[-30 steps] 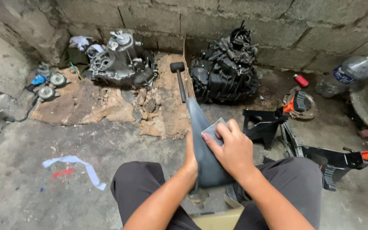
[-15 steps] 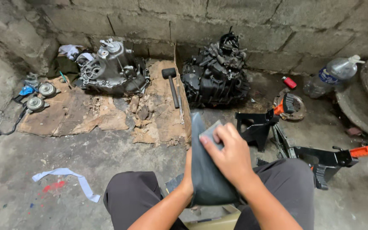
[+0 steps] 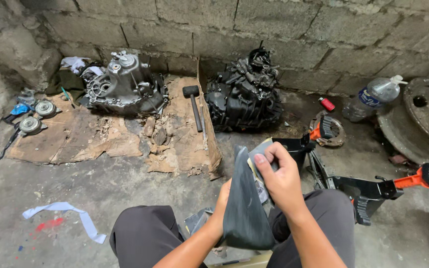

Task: The person sands a black plastic car part with a sanding block, holding the part with one hand and rubbing the surface with the other. The person repeatedly repositions the part to sand different areas, including edges and curved surfaces, in a workshop setting.

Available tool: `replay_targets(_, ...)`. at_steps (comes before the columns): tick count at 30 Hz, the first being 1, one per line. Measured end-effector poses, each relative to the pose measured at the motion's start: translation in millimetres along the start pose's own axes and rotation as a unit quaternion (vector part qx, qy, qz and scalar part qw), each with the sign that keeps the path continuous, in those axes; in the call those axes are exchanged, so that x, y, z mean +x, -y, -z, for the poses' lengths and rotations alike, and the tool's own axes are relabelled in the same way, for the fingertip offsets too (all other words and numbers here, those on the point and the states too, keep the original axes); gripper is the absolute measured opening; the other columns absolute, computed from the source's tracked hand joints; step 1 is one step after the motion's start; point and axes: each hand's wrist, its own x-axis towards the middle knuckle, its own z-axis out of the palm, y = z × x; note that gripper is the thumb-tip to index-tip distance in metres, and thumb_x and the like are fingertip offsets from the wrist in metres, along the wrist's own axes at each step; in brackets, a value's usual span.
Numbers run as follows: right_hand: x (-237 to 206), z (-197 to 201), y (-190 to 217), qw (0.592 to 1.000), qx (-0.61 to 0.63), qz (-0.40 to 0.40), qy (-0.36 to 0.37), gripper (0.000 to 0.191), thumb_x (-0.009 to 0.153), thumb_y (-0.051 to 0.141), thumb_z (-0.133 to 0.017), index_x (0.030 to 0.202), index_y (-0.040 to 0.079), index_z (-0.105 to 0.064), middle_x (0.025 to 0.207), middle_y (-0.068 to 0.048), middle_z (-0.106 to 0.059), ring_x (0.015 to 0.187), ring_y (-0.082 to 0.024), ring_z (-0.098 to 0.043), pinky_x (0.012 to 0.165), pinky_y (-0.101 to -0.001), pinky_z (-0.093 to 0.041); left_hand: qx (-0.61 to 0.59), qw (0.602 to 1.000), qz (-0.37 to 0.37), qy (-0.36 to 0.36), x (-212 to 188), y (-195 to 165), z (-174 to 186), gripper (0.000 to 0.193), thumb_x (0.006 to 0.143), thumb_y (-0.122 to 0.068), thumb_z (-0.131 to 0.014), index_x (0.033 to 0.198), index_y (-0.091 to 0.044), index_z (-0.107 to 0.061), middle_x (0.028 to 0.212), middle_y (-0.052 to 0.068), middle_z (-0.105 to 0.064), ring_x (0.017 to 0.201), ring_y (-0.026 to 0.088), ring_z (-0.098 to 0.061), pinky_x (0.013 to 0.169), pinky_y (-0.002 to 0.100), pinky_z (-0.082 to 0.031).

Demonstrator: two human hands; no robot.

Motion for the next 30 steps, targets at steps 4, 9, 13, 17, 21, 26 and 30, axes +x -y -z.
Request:
replay_targets(4, -18, -9, 7, 0.997, -0.029, 0.069, 0.009, 0.030, 0.094, 0.012, -0.072, 0.090, 0.004, -0.044, 0.089, -0.005, -0.040, 0.084, -0.016, -0.041, 0.079, -0.0270, -0.038, 0.018, 0.999, -0.035, -0.005, 6, 1, 8, 0.014, 0.102, -0.014, -0.058, 0.109, -0.004, -0.065, 0.095, -0.005, -0.065, 0.082, 0.003, -0.059, 0.070, 0.022, -0.051)
replay_targets(9, -16, -16, 6, 0.991, -0.100, 0.065, 0.055, 0.031, 0.088, 0.016, -0.075, 0.095, 0.004, -0.048, 0.093, -0.007, -0.044, 0.084, -0.018, -0.044, 0.076, -0.0275, -0.040, -0.083, 0.995, 0.032, -0.049, 6, -1, 12, 0.020, 0.107, -0.021, -0.052, 0.107, -0.004, -0.063, 0.090, 0.000, -0.065, 0.078, 0.009, -0.063, 0.067, 0.026, -0.054)
replay_targets(13, 7, -20, -4, 0.971, -0.160, 0.123, 0.130, 0.049, 0.078, 0.023, -0.081, 0.105, 0.004, -0.045, 0.098, -0.008, -0.042, 0.090, -0.018, -0.043, 0.085, -0.0281, -0.041, -0.082, 0.995, 0.022, -0.061, 19, -27, 12, 0.024, 0.106, -0.019, -0.048, 0.115, -0.003, -0.063, 0.098, 0.002, -0.067, 0.083, 0.011, -0.066, 0.073, 0.028, -0.057)
replay_targets(17, 40, -29, -29, 0.981, -0.075, 0.083, 0.160, 0.054, 0.082, 0.027, -0.082, 0.109, 0.008, -0.039, 0.099, -0.005, -0.042, 0.095, -0.014, -0.041, 0.089, -0.0281, -0.042, -0.043, 0.999, 0.019, -0.021, 54, -60, 14, 0.025, 0.104, -0.019, -0.050, 0.125, -0.008, -0.060, 0.104, 0.002, -0.067, 0.089, 0.010, -0.067, 0.078, 0.028, -0.057)
replay_targets(21, 93, -32, -57, 0.982, 0.096, 0.063, 0.149, 0.039, 0.098, 0.021, -0.072, 0.116, 0.010, -0.039, 0.109, -0.004, -0.045, 0.104, -0.013, -0.044, 0.097, -0.0300, -0.041, 0.003, 0.998, 0.042, 0.050, 91, -79, 29, 0.026, 0.108, -0.020, -0.055, 0.131, -0.007, -0.059, 0.107, 0.002, -0.067, 0.090, 0.009, -0.067, 0.079, 0.029, -0.057)
replay_targets(26, 147, -53, -77, 0.926, 0.344, -0.119, 0.101, 0.029, 0.101, 0.022, -0.050, 0.127, 0.009, -0.050, 0.122, -0.012, -0.066, 0.103, -0.019, -0.064, 0.088, -0.0354, -0.054, -0.024, 0.999, 0.041, 0.016, 117, -89, 67, 0.034, 0.105, -0.018, -0.058, 0.138, -0.010, -0.062, 0.104, 0.002, -0.069, 0.085, 0.008, -0.067, 0.074, 0.026, -0.057)
replay_targets(30, 146, -75, -97, 0.920, 0.357, -0.154, 0.046, 0.034, 0.107, 0.012, -0.045, 0.138, 0.002, -0.057, 0.131, -0.011, -0.064, 0.116, -0.018, -0.064, 0.101, -0.0348, -0.053, -0.001, 0.997, 0.039, -0.062, 129, -99, 97, 0.025, 0.105, -0.016, -0.061, 0.125, 0.000, -0.063, 0.100, 0.006, -0.071, 0.082, 0.014, -0.069, 0.072, 0.031, -0.057)
